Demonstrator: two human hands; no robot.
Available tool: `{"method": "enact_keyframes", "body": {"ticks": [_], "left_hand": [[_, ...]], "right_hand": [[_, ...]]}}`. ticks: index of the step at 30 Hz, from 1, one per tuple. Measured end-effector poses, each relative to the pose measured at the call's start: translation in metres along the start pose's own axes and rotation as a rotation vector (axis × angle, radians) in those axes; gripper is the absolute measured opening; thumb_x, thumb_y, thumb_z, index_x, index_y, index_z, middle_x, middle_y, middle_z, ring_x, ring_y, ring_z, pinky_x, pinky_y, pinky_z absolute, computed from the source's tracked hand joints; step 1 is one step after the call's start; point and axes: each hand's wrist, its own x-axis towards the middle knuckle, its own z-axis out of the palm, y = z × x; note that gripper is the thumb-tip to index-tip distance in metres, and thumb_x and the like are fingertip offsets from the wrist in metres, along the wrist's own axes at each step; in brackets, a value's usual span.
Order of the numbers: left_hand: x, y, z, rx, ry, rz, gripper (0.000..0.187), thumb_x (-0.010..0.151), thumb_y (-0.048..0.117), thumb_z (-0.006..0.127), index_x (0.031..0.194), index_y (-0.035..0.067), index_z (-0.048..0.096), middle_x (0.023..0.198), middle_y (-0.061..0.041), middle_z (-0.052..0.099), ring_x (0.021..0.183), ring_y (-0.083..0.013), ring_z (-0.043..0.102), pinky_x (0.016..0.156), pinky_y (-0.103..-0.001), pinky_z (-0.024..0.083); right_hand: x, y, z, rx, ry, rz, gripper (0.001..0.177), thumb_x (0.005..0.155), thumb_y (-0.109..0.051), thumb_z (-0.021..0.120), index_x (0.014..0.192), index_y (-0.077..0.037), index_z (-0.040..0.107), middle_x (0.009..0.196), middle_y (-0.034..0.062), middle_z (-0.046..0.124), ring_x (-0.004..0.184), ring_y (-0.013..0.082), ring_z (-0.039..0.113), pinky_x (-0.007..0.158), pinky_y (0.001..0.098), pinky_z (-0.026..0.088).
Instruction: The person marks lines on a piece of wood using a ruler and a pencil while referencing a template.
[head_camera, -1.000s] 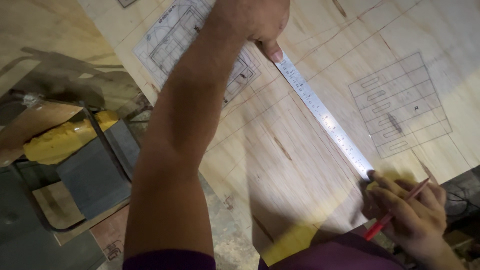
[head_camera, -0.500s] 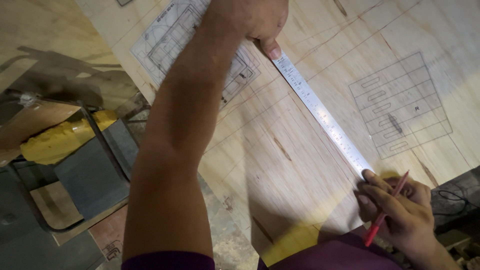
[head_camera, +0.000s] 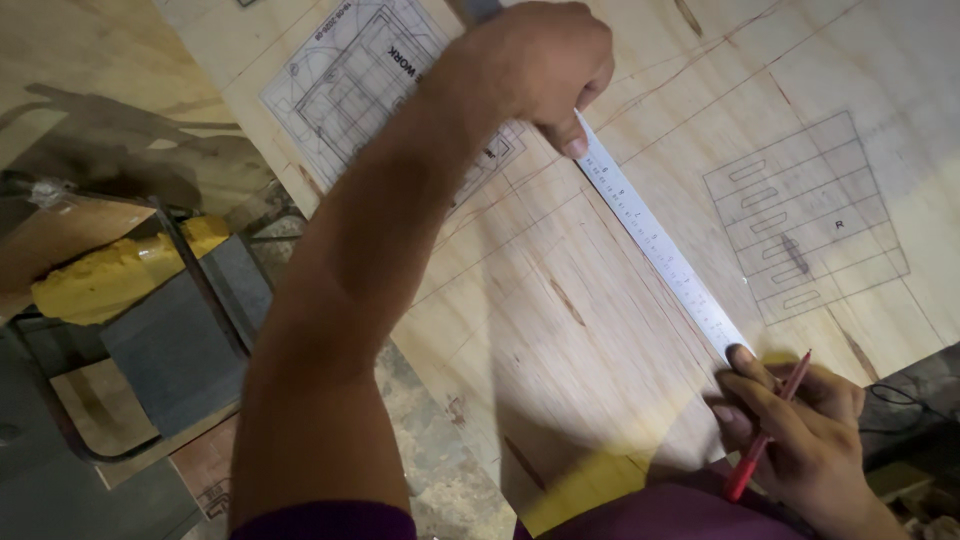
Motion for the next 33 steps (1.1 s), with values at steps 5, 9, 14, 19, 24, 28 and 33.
{"method": "enact_keyframes", "body": {"ticks": [5, 9, 14, 19, 24, 28, 33], "left_hand": [[0.003, -0.009, 0.01, 0.063, 0.025, 0.096, 0.041, 0.067, 0.03, 0.097, 0.069, 0.005, 0.064, 0.075, -0.011, 0.07, 0.074, -0.0278, 0.068, 0.064, -0.044, 0.052], [0.0, -0.01, 0.012, 0.015, 0.072, 0.097, 0.042, 0.067, 0.028, 0.097, 0.065, 0.003, 0.063, 0.072, -0.01, 0.068, 0.07, -0.0259, 0.067, 0.061, -0.044, 0.051], [0.001, -0.009, 0.012, 0.008, 0.019, 0.025, 0.044, 0.078, 0.026, 0.092, 0.067, -0.001, 0.06, 0.069, -0.013, 0.066, 0.065, -0.0254, 0.066, 0.06, -0.046, 0.05], [0.004, -0.003, 0.009, 0.0, 0.084, 0.039, 0.032, 0.07, 0.024, 0.093, 0.072, 0.004, 0.068, 0.075, -0.01, 0.07, 0.067, -0.0261, 0.068, 0.06, -0.044, 0.052], [0.001, 0.008, 0.003, 0.044, -0.044, -0.129, 0.031, 0.081, 0.026, 0.088, 0.085, -0.001, 0.073, 0.089, -0.013, 0.076, 0.082, -0.0268, 0.075, 0.072, -0.044, 0.057], [0.001, 0.016, 0.0, 0.088, -0.025, -0.133, 0.035, 0.077, 0.027, 0.09, 0.092, 0.0, 0.074, 0.096, -0.014, 0.075, 0.088, -0.0287, 0.074, 0.078, -0.043, 0.057], [0.005, 0.018, -0.003, 0.152, -0.035, -0.128, 0.036, 0.075, 0.028, 0.092, 0.093, 0.001, 0.075, 0.097, -0.014, 0.075, 0.089, -0.0294, 0.074, 0.081, -0.042, 0.057]], "right_hand": [[-0.003, 0.002, 0.001, -0.016, 0.008, -0.027, 0.035, 0.082, -0.022, 0.08, 0.114, -0.008, 0.073, 0.119, 0.0052, 0.075, 0.101, 0.0231, 0.069, 0.094, 0.0344, 0.04], [0.0, 0.003, 0.001, 0.036, -0.004, -0.032, 0.031, 0.087, -0.021, 0.079, 0.114, -0.008, 0.072, 0.117, 0.0052, 0.075, 0.099, 0.0222, 0.072, 0.088, 0.0296, 0.044], [-0.001, -0.002, 0.004, -0.012, 0.0, 0.04, 0.033, 0.083, -0.025, 0.079, 0.111, -0.008, 0.073, 0.121, 0.0058, 0.075, 0.1, 0.0238, 0.069, 0.095, 0.0336, 0.041], [-0.002, -0.002, 0.004, -0.004, -0.008, 0.05, 0.038, 0.086, -0.029, 0.078, 0.116, -0.008, 0.071, 0.127, 0.0028, 0.073, 0.107, 0.0225, 0.065, 0.101, 0.0333, 0.038], [-0.003, -0.004, 0.002, -0.02, -0.069, 0.094, 0.04, 0.083, -0.032, 0.077, 0.117, -0.01, 0.073, 0.124, 0.0005, 0.074, 0.108, 0.0215, 0.064, 0.102, 0.0365, 0.035], [-0.004, -0.004, 0.001, 0.024, -0.055, 0.096, 0.041, 0.085, -0.033, 0.076, 0.118, -0.011, 0.071, 0.126, -0.0014, 0.073, 0.11, 0.0184, 0.064, 0.106, 0.0353, 0.034], [-0.002, 0.0, 0.003, 0.089, -0.018, 0.084, 0.045, 0.082, -0.031, 0.078, 0.12, -0.009, 0.071, 0.128, 0.0019, 0.072, 0.111, 0.0174, 0.065, 0.105, 0.0357, 0.038]]}}
